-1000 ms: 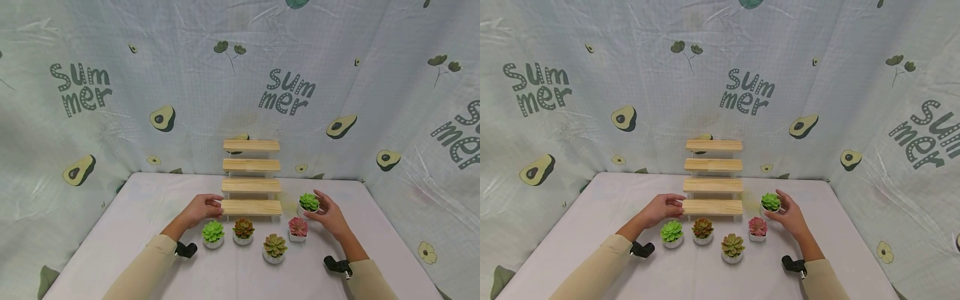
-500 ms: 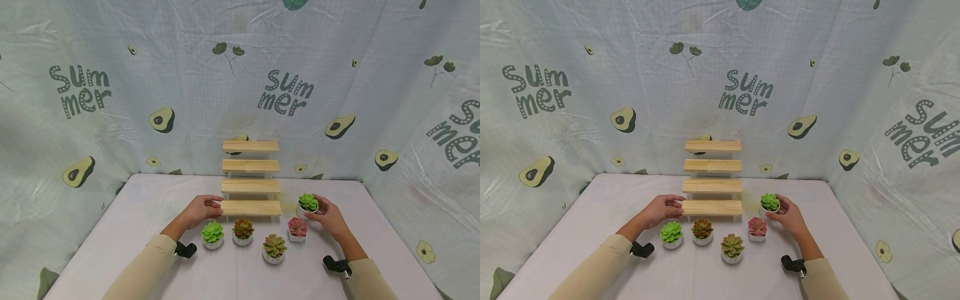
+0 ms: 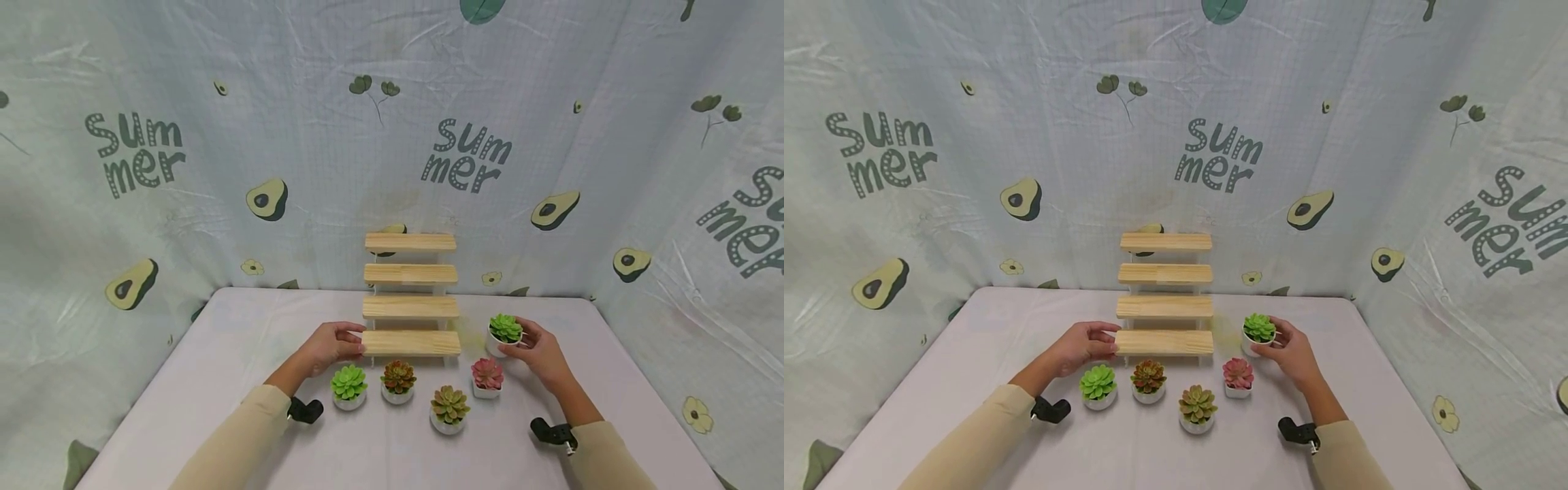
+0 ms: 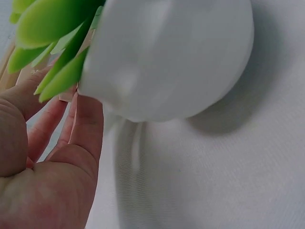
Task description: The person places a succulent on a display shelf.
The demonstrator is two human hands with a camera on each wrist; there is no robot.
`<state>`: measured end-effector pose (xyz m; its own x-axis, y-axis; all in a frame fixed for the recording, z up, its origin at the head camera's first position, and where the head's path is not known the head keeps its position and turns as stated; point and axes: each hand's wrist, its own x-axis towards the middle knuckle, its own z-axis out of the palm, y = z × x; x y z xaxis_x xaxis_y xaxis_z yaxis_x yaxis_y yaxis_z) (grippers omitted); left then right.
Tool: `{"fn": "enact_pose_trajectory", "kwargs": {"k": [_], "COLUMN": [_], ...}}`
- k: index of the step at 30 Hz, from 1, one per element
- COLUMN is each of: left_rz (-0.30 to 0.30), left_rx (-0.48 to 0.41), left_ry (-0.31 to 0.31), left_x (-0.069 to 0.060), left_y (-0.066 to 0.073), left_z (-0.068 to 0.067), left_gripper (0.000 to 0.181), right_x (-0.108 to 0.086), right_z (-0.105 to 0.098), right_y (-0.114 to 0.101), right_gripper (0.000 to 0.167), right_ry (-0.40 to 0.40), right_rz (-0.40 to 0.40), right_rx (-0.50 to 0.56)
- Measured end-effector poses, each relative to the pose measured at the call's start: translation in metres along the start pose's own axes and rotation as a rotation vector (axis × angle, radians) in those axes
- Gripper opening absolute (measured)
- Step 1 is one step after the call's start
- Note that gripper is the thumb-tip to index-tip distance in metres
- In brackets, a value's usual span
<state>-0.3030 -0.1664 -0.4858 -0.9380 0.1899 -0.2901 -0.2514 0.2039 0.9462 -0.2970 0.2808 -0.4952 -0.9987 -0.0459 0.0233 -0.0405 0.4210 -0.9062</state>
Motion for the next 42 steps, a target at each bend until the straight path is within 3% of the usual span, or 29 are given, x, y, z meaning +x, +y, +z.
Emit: {"fn": "enact_pose_trajectory", "kwargs": {"k": [6, 16, 29, 42], "left_rz": [-0.007, -0.015, -0.003, 0.035], "left_rx": [-0.019, -0.024, -0.037, -0.037], "left_ry": [0.001, 0.019, 0.005, -0.038], "left_x": [0.004, 0.002, 0.003, 0.001], "left_y": [-0.004, -0.003, 0.001, 0.000], "left_z": [0.001, 0.003, 0.003, 0.001], "left_gripper": [0.050, 0.050, 0.050, 0.050], "right_x": [-0.002, -0.001, 0.009, 0.020], "right_z": [-0.004, -0.006, -0.004, 0.004], "right_y": [-0.008, -0.032, -0.065, -0.109], "right_gripper": [0.084, 0.083, 0.085, 0.077], "right_ry": [-0.005, 0.007, -0.011, -0.074], "right_rz": [-0.034, -0.095, -0.110, -0.239], "right_rx": [0.028, -0.044, -0.022, 0.002]}}
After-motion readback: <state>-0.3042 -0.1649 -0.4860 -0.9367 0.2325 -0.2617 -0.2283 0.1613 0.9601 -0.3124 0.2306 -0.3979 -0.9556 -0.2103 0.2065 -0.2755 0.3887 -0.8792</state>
